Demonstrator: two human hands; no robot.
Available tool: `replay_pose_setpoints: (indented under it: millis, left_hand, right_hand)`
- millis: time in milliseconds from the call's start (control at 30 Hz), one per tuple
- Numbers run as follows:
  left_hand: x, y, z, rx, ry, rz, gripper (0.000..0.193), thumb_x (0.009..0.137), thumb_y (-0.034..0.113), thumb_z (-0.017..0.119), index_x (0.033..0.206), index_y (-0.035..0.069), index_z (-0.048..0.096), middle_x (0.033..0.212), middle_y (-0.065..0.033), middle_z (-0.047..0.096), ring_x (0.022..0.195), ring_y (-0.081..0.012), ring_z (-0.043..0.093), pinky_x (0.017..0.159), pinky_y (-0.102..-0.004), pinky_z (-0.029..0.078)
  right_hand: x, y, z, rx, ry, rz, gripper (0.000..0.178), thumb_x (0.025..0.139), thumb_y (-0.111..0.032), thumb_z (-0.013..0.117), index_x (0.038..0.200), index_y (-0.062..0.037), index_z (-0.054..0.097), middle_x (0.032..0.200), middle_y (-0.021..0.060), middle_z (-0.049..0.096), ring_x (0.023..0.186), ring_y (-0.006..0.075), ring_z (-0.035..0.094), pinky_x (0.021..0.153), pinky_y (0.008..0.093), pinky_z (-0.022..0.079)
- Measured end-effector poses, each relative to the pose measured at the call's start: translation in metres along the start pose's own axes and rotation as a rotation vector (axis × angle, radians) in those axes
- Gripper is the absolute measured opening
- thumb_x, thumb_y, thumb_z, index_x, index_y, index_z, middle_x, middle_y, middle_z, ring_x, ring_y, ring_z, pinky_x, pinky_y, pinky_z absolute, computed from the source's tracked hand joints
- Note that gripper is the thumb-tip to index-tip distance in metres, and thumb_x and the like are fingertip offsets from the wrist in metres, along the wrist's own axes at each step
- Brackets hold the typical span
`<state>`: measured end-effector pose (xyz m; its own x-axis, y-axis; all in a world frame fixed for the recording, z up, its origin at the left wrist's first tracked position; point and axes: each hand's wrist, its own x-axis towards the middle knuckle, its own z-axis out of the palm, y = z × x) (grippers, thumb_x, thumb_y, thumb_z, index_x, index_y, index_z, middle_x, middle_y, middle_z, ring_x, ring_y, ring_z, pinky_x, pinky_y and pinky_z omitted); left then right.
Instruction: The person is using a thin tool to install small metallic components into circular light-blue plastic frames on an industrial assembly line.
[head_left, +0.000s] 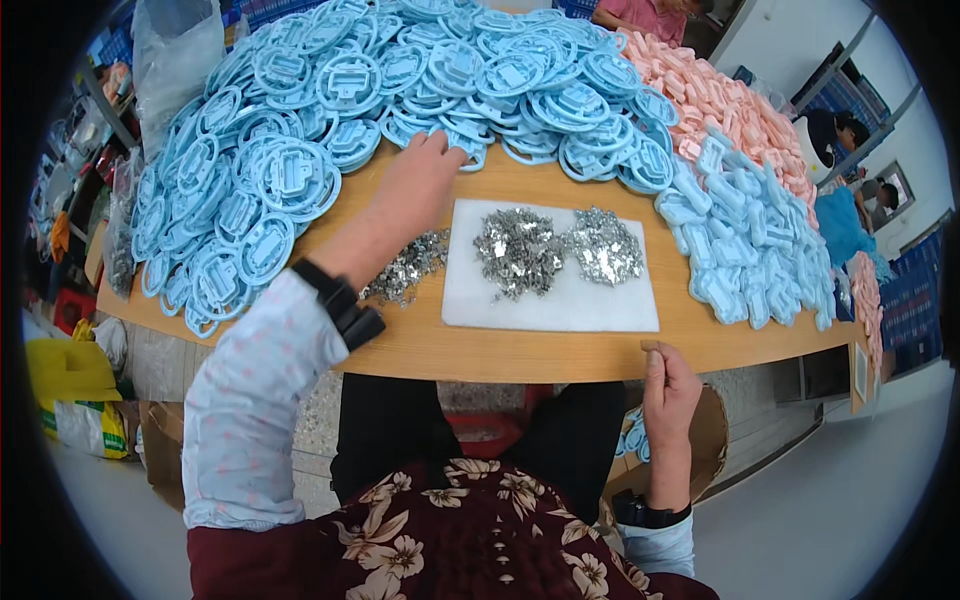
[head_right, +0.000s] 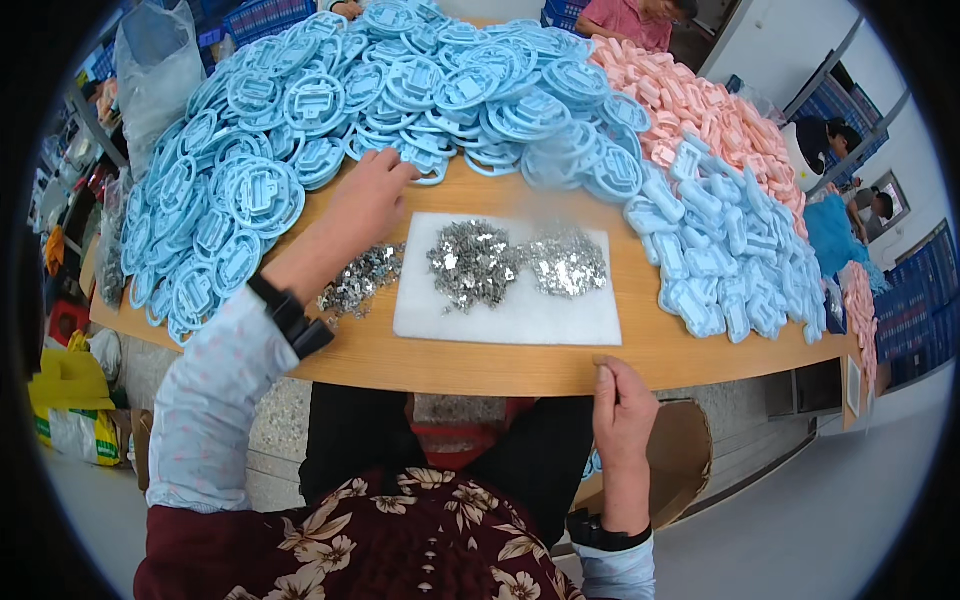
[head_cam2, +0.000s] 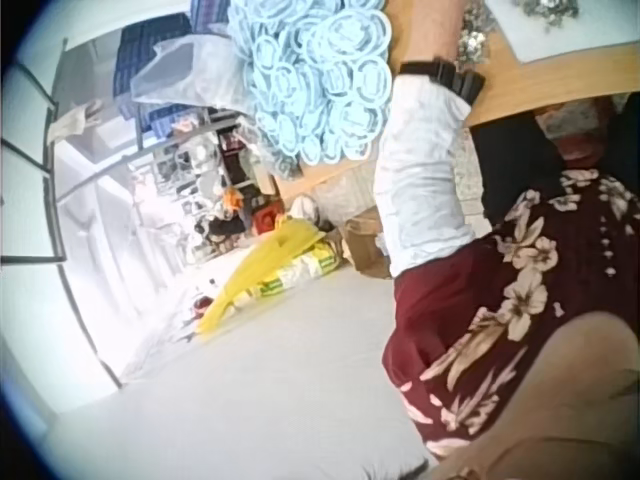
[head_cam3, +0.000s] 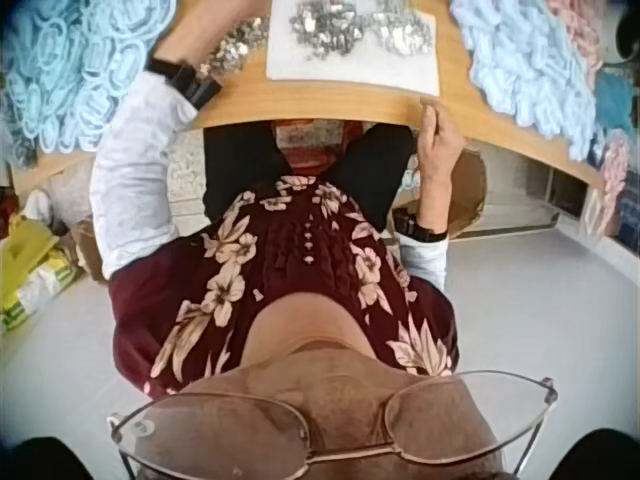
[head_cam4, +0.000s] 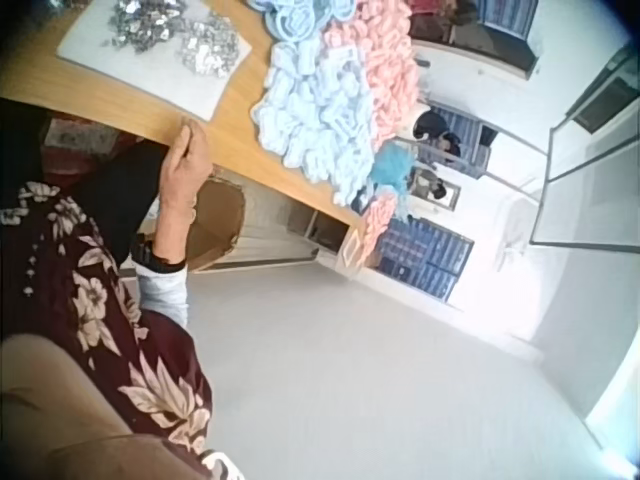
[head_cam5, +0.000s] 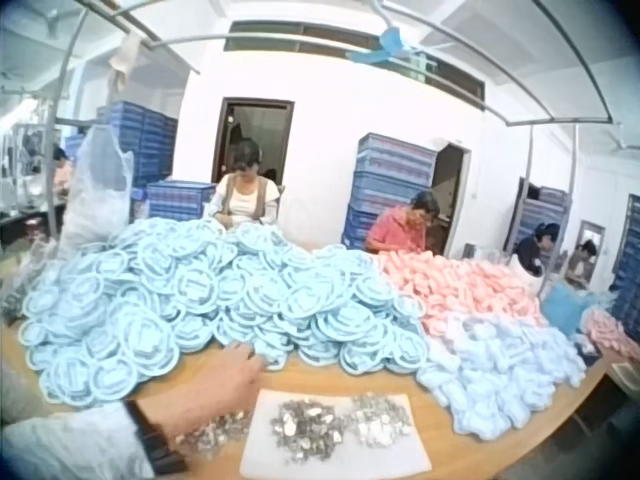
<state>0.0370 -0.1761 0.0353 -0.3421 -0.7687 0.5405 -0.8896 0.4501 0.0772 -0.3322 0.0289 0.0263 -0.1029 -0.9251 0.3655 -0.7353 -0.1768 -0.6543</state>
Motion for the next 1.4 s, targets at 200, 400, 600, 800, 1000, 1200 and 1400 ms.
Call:
replay_pose_setpoints:
  millis: [200, 400, 600, 800, 1000, 1200, 1400]
  left_hand:
    - [0.034, -0.037, 0.012, 0.252, -0.154, 0.189, 0.016, 0.079, 0.008, 0.065, 0.095, 0.01, 0.068, 0.11, -0.0069, 0.06, 0.11, -0.0296, 0.056, 0.083, -0.0434, 0.053]
    - [0.047, -0.035, -0.017, -0.082, -0.116, -0.054, 0.017, 0.088, 0.018, 0.065, 0.103, 0.011, 0.071, 0.095, -0.0078, 0.071, 0.095, -0.0294, 0.065, 0.081, -0.0412, 0.053]
    - [0.017, -0.031, -0.057, -0.417, -0.037, -0.186, 0.019, 0.094, 0.019, 0.068, 0.106, 0.004, 0.067, 0.086, -0.0084, 0.072, 0.071, -0.0175, 0.067, 0.063, -0.0325, 0.051]
    - [-0.034, 0.068, -0.111, -0.589, -0.068, 0.16, 0.022, 0.08, 0.004, 0.076, 0.1, 0.005, 0.068, 0.102, -0.0088, 0.071, 0.084, -0.0199, 0.07, 0.071, -0.0317, 0.057]
    - [-0.11, 0.124, -0.106, -0.709, -0.145, 0.28, 0.032, 0.079, 0.002, 0.072, 0.109, 0.011, 0.069, 0.113, -0.0106, 0.065, 0.091, -0.0277, 0.069, 0.073, -0.0365, 0.058]
    - [-0.137, 0.143, -0.073, -1.641, -0.21, -0.688, 0.028, 0.098, 0.01, 0.062, 0.125, 0.002, 0.062, 0.121, -0.0098, 0.062, 0.098, -0.0135, 0.065, 0.077, -0.0274, 0.055]
    - [-0.138, 0.128, -0.06, -1.747, -0.515, -0.828, 0.032, 0.103, 0.017, 0.056, 0.129, -0.001, 0.06, 0.112, -0.0035, 0.068, 0.097, -0.0078, 0.064, 0.086, -0.0244, 0.052]
  right_hand:
    - [-0.004, -0.014, 0.01, 0.042, -0.032, -0.072, 0.014, 0.095, -0.009, 0.065, 0.101, 0.0031, 0.068, 0.087, 0.0189, 0.07, 0.076, 0.0282, 0.07, 0.07, 0.0331, 0.054]
    - [-0.012, -0.005, 0.004, 0.039, -0.012, -0.029, 0.014, 0.095, -0.009, 0.065, 0.099, 0.0036, 0.068, 0.081, 0.0169, 0.068, 0.071, 0.0263, 0.068, 0.069, 0.0313, 0.053]
    - [0.001, -0.026, 0.021, 0.328, -0.129, 0.101, 0.017, 0.099, -0.014, 0.063, 0.099, 0.0027, 0.068, 0.078, 0.0085, 0.069, 0.058, 0.013, 0.056, 0.057, 0.0244, 0.044]
    - [0.019, -0.068, 0.035, 1.086, -0.452, 0.662, 0.033, 0.106, -0.031, 0.052, 0.117, -0.0003, 0.06, 0.074, 0.0005, 0.059, 0.05, 0.0061, 0.039, 0.044, 0.0205, 0.028]
    - [0.009, -0.05, 0.052, 1.433, -0.678, 0.639, 0.035, 0.106, -0.031, 0.052, 0.124, -0.0012, 0.056, 0.081, 0.0012, 0.061, 0.05, 0.0033, 0.044, 0.04, 0.0166, 0.03]
    - [0.003, -0.046, 0.053, 1.184, -0.728, 0.646, 0.028, 0.104, -0.024, 0.057, 0.124, -0.0036, 0.058, 0.081, -0.0017, 0.057, 0.054, 0.0021, 0.045, 0.044, 0.0174, 0.033]
    - [0.021, -0.071, 0.059, 0.611, -0.659, 0.271, 0.02, 0.1, -0.02, 0.062, 0.11, -0.0025, 0.064, 0.081, 0.0023, 0.06, 0.064, 0.007, 0.053, 0.056, 0.024, 0.043]
